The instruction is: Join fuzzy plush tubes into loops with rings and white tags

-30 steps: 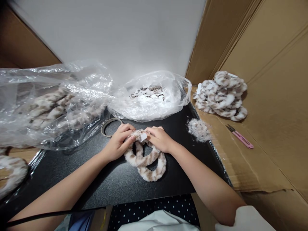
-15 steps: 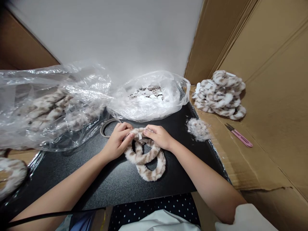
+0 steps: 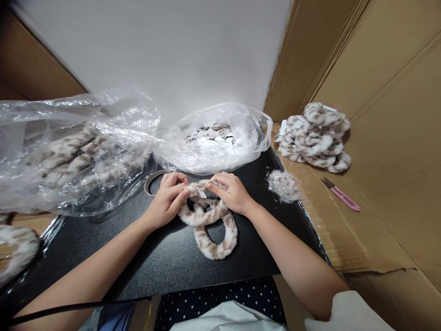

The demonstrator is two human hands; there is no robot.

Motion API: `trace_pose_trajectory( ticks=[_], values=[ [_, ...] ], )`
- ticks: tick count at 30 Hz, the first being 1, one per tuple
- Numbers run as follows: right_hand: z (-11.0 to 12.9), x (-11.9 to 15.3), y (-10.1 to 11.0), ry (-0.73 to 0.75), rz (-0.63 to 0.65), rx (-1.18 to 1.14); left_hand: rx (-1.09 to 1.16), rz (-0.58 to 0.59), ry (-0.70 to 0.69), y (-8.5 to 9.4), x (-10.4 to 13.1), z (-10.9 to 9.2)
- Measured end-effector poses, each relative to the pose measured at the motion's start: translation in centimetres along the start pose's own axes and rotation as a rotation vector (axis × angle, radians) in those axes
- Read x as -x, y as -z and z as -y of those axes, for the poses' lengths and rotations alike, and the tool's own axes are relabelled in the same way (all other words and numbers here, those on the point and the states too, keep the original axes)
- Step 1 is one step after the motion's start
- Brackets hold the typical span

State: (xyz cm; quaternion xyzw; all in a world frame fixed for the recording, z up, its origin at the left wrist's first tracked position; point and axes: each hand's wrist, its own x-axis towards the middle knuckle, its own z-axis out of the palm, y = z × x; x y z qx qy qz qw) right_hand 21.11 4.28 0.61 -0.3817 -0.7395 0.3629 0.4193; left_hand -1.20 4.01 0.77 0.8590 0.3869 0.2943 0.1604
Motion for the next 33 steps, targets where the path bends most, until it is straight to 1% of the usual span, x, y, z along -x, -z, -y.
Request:
trace_pose_trajectory(
  ticks=[4,8,10,12,17,21,25,27,31,33],
  values=[
    [0.4,0.1,-0.1,-0.188,0.126,-0.369,-0.019,-0.032,-0.041,0.0,0.1,0.2],
    [0.7,0.2,-0.5,-0.334,0.256,-0.580,-0.095,-0.082,-0.094,0.0,0.3,0.2],
    [0.7,0.2,-0.7,-0.375,0.273,-0.645,-0.112,-0.096,-0.102,0.0,0.3,0.2],
    [0.7,0.1,-0.8,-0.379,0.244,-0.668,-0.088,-0.098,-0.092,0.0,0.2,0.1],
    [0.2,-0.1,-0.9,-0.332,0.096,-0.614,0.099,-0.051,-0.037,0.1,0.1,-0.3],
    [0.0,0.0,-1.2,-0.338,0.107,-0.590,0.262,-0.044,0.040,0.0,0.1,-0.4],
    [0.0,0.1,-1.2,-0.324,0.142,-0.547,0.343,-0.044,0.106,-0.1,0.1,-0.2],
    [0.2,0.2,-1.1,-0.262,0.130,-0.426,0.348,-0.052,0.119,-0.1,0.0,-0.1],
    [0.7,0.3,-0.8,-0.023,0.033,-0.035,0.265,-0.062,0.114,0.0,0.0,0.0],
    [0.8,0.4,-0.8,0.051,-0.007,0.056,0.193,-0.069,0.092,0.0,0.0,-0.1]
  ],
)
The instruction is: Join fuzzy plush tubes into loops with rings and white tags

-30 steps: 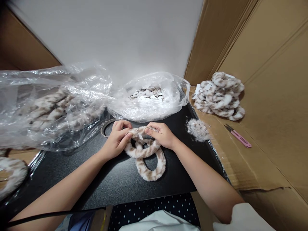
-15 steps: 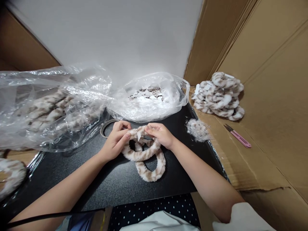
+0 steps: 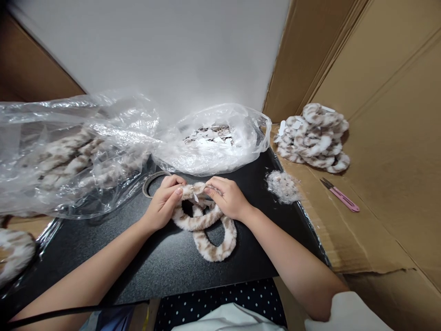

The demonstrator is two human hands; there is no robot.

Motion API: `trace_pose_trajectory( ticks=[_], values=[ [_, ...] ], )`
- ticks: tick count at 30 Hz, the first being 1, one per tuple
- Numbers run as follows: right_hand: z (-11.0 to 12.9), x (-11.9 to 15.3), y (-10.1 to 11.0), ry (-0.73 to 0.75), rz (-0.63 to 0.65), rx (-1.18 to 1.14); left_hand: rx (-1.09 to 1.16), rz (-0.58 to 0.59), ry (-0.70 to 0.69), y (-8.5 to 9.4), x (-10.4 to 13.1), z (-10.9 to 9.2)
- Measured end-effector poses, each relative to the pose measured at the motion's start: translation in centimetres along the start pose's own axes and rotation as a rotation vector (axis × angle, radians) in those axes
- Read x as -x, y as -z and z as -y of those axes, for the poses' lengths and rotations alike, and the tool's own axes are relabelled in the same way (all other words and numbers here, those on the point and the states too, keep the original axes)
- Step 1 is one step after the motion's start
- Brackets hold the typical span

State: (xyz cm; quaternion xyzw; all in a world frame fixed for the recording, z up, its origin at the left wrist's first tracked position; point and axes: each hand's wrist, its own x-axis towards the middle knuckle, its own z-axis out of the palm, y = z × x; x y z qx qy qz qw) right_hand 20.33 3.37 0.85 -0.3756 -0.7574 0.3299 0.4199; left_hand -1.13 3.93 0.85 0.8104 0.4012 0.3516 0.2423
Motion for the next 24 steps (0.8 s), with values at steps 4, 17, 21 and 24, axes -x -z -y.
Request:
trace_pose_trajectory(
  ticks=[4,17,21,24],
  values=[
    [-0.1,0.1,-0.2,-0.006,-0.046,-0.029,-0.073,-0.024,-0.036,-0.1,0.0,-0.2],
    [-0.8,0.3,-1.1,-0.203,-0.015,-0.311,-0.035,0.033,0.005,-0.2,-0.1,0.3],
    [-0.8,0.4,-1.0,-0.205,0.000,-0.283,-0.025,0.029,0.005,-0.3,0.0,0.1],
    [-0.6,0.4,-1.1,-0.210,-0.005,-0.262,-0.020,0.030,0.014,-0.3,0.0,0.0]
  ],
)
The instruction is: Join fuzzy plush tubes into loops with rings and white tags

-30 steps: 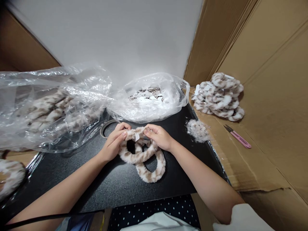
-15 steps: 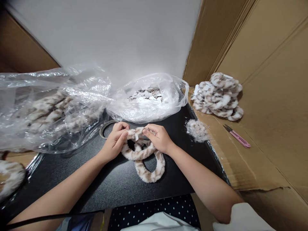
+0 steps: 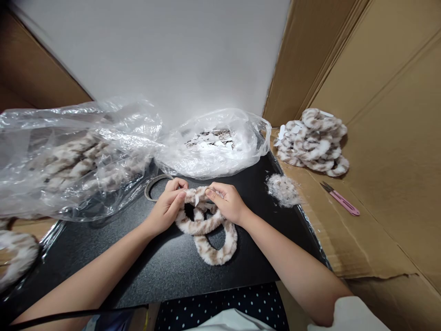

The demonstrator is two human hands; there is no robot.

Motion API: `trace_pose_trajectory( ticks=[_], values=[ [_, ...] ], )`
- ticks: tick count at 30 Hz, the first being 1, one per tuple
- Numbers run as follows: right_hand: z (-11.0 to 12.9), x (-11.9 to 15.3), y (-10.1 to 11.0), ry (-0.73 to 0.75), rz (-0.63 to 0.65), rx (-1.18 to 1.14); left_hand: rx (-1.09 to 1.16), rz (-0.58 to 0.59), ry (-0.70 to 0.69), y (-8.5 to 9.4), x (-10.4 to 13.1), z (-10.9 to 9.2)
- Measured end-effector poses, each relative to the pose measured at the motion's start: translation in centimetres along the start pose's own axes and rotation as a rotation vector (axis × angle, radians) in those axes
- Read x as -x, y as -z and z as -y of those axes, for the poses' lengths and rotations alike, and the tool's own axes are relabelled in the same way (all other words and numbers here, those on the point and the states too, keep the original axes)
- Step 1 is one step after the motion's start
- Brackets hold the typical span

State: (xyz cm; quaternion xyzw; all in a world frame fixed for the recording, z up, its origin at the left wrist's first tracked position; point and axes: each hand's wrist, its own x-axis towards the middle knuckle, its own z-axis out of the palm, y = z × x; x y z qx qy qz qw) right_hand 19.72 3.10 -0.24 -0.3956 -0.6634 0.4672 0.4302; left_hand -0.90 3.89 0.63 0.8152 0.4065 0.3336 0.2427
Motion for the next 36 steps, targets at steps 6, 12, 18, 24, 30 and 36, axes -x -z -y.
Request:
trace_pose_trajectory(
  ticks=[6,12,18,24,30,36],
  values=[
    [-0.2,-0.3,-0.4,-0.062,-0.018,-0.092,0.016,-0.012,0.011,-0.1,0.1,0.1],
    [0.0,-0.6,-0.3,-0.138,0.008,-0.162,0.018,-0.002,0.033,-0.1,0.1,0.0],
    [0.1,-0.8,-0.2,-0.138,0.032,-0.162,-0.012,-0.022,0.019,-0.3,0.2,0.2],
    [0.2,-0.3,-0.7,-0.106,-0.016,-0.140,-0.203,-0.091,0.004,0.6,0.4,-2.4],
    [3.9,-0.7,-3.3,-0.006,0.189,-0.013,-0.449,-0.149,0.131,5.7,4.5,-6.5],
    [8.3,-4.9,-13.2,0.202,0.499,0.216,-0.638,-0.229,0.457,13.2,13.0,-3.9]
  ],
)
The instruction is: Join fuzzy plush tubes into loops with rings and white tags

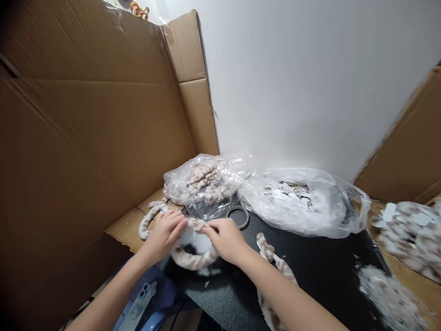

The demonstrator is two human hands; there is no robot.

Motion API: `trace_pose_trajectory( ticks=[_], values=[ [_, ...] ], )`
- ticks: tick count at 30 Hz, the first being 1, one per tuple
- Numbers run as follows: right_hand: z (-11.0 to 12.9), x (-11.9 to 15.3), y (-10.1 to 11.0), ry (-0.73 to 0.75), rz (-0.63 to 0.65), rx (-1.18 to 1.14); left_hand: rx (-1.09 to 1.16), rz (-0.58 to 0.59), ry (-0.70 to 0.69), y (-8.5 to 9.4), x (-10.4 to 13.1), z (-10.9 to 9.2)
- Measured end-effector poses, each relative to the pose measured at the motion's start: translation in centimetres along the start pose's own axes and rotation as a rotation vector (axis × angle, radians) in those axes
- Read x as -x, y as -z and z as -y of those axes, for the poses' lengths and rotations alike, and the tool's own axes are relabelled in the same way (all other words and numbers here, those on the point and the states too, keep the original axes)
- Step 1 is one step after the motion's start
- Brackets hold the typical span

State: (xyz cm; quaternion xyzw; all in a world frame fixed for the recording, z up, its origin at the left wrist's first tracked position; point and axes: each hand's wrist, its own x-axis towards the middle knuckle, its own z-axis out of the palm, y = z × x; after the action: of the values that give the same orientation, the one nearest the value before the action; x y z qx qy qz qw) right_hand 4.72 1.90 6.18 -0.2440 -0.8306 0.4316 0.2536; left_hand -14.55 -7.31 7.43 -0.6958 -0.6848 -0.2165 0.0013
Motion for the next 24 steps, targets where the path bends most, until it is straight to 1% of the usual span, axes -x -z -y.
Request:
trace_pose_trajectory(
  ticks=[2,4,7,10,12,14,16,18,21,23,24],
  values=[
    [1.2,-3.9,-2.7,-0.016,0.071,0.142,-0.093,0.008,0.139,1.3,0.6,3.8],
    [2.3,-7.6,-5.3,-0.044,0.076,0.192,-0.210,0.019,0.300,2.5,0.7,7.2],
    [3.7,-12.0,-8.8,-0.106,0.065,0.272,-0.290,0.014,0.380,3.7,0.3,11.2],
    [4.0,-15.0,-11.5,-0.158,0.052,0.367,-0.370,0.025,0.406,3.9,-0.5,13.8],
    [3.7,-16.4,-12.8,-0.169,0.048,0.426,-0.420,0.034,0.404,3.6,-0.9,14.8],
    [3.3,-17.2,-13.7,-0.166,0.048,0.477,-0.464,0.037,0.393,3.3,-1.0,15.3],
    [3.1,-17.5,-14.2,-0.151,0.048,0.517,-0.498,0.031,0.370,3.1,-0.8,15.3],
    [3.3,-17.2,-14.4,-0.117,0.040,0.546,-0.521,0.020,0.345,3.0,-0.6,15.2],
    [4.0,-15.5,-13.5,-0.033,0.000,0.566,-0.544,-0.011,0.358,3.4,-0.4,15.1],
    [4.3,-13.6,-12.0,0.027,-0.045,0.569,-0.552,-0.041,0.392,3.7,-0.5,15.1],
    [4.4,-12.5,-10.8,0.051,-0.069,0.568,-0.553,-0.054,0.407,3.9,-0.5,15.1]
  ],
)
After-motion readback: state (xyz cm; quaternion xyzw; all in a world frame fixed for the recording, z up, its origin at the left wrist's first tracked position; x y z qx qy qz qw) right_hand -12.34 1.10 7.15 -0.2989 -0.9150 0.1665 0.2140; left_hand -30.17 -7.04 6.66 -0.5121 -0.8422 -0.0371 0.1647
